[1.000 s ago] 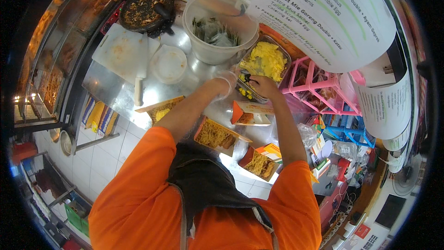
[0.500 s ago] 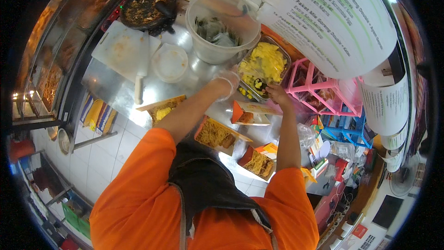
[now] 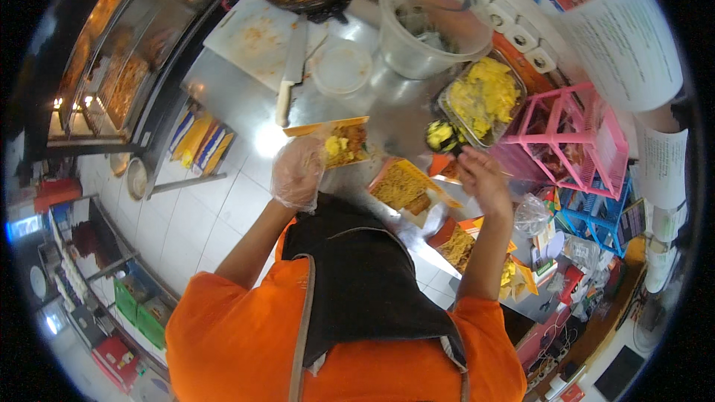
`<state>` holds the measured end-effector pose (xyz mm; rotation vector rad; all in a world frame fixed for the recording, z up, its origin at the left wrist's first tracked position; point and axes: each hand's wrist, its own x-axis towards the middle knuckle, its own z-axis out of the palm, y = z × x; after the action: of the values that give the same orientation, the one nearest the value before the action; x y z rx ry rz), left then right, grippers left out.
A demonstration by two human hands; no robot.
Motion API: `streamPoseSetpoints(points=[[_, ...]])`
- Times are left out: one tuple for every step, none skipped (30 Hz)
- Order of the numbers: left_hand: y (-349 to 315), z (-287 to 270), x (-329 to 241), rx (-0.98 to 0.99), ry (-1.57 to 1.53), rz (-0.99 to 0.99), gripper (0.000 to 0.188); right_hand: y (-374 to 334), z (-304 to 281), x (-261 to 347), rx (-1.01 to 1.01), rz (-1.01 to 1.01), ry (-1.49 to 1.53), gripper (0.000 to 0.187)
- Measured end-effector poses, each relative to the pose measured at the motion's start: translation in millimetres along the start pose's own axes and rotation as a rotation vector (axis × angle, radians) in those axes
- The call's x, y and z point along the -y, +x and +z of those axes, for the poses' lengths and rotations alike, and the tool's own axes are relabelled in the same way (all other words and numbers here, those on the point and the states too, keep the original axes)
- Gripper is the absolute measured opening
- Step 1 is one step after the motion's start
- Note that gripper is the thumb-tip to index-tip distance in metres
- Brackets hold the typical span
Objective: The person assembles multiple meal boxes by placing noodles and scrambled eggs into cardboard containers. They handle order slips and arrange the filled boxes on the counter.
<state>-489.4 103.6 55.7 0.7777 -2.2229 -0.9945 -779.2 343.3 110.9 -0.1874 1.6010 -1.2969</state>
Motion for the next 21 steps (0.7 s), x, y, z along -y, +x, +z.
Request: streamPoseSetpoints(points=[[-12, -5, 12, -0.024, 0.014, -0.092, 0.036, -3, 26, -14, 0.004, 0.034, 0.028, 0.021], [-23, -8, 24, -0.047, 0.025, -0.181, 0.040, -5, 51, -29, 0.004, 0.067, 0.054, 0.020], [-33, -9, 36, -0.072, 0.032, -0.270, 0.044, -6, 74, -46, 0.022, 0.100, 0.089, 0.022], [-41, -5, 48, -0.062, 0.082, -0.380, 0.049, -4, 96, -64, 0.104, 0.088, 0.162, 0.023], [-47, 3, 60, -0.049, 0.132, -0.491, 0.054, 10, 124, -85, 0.040, -0.066, -0.108, 0.025], [-51, 10, 72, -0.049, 0.202, -0.581, 0.059, 25, 149, -103, 0.013, -0.186, -0.350, 0.026], [-52, 15, 86, 0.067, 0.169, -0.692, 0.068, 36, 166, -117, -0.066, -0.444, -0.590, 0.028], [-54, 22, 97, 0.110, 0.084, -0.742, 0.067, 46, 180, -130, -0.175, -0.619, -0.842, 0.029], [-56, 28, 105, 0.137, 0.009, -0.774, 0.067, 51, 187, -140, -0.286, -0.761, -1.095, 0.031], [-57, 31, 113, 0.167, -0.071, -0.832, 0.066, 53, 190, -147, -0.275, -0.717, -1.105, 0.032], [-58, 33, 118, 0.183, -0.015, -0.771, 0.065, 55, 191, -152, -0.262, -0.642, -1.117, 0.033], [-58, 34, 121, 0.204, 0.037, -0.741, 0.065, 55, 191, -157, -0.255, -0.557, -1.131, 0.034], [-57, 34, 123, 0.235, 0.089, -0.716, 0.064, 54, 190, -160, -0.248, -0.550, -1.114, 0.034], [-56, 33, 125, 0.250, 0.043, -0.738, 0.064, 52, 189, -164, -0.249, -0.529, -1.102, 0.034], [-56, 31, 126, 0.282, -0.003, -0.761, 0.064, 49, 187, -169, -0.258, -0.555, -1.076, 0.034], [-54, 31, 127, 0.302, -0.043, -0.789, 0.064, 50, 188, -173, -0.294, -0.604, -1.049, 0.034], [-52, 31, 129, 0.309, -0.040, -0.772, 0.063, 52, 188, -176, -0.325, -0.709, -1.010, 0.035], [-52, 32, 131, 0.310, -0.024, -0.766, 0.063, 53, 190, -179, -0.372, -0.822, -0.947, 0.036], [-52, 33, 134, 0.297, -0.012, -0.739, 0.062, 53, 192, -182, -0.342, -0.705, -0.814, 0.032], [-53, 34, 137, 0.314, -0.014, -0.764, 0.062, 53, 194, -182, -0.329, -0.602, -0.661, 0.029], [-54, 36, 142, 0.312, -0.027, -0.763, 0.062, 51, 195, -181, -0.330, -0.415, -0.508, 0.025]])
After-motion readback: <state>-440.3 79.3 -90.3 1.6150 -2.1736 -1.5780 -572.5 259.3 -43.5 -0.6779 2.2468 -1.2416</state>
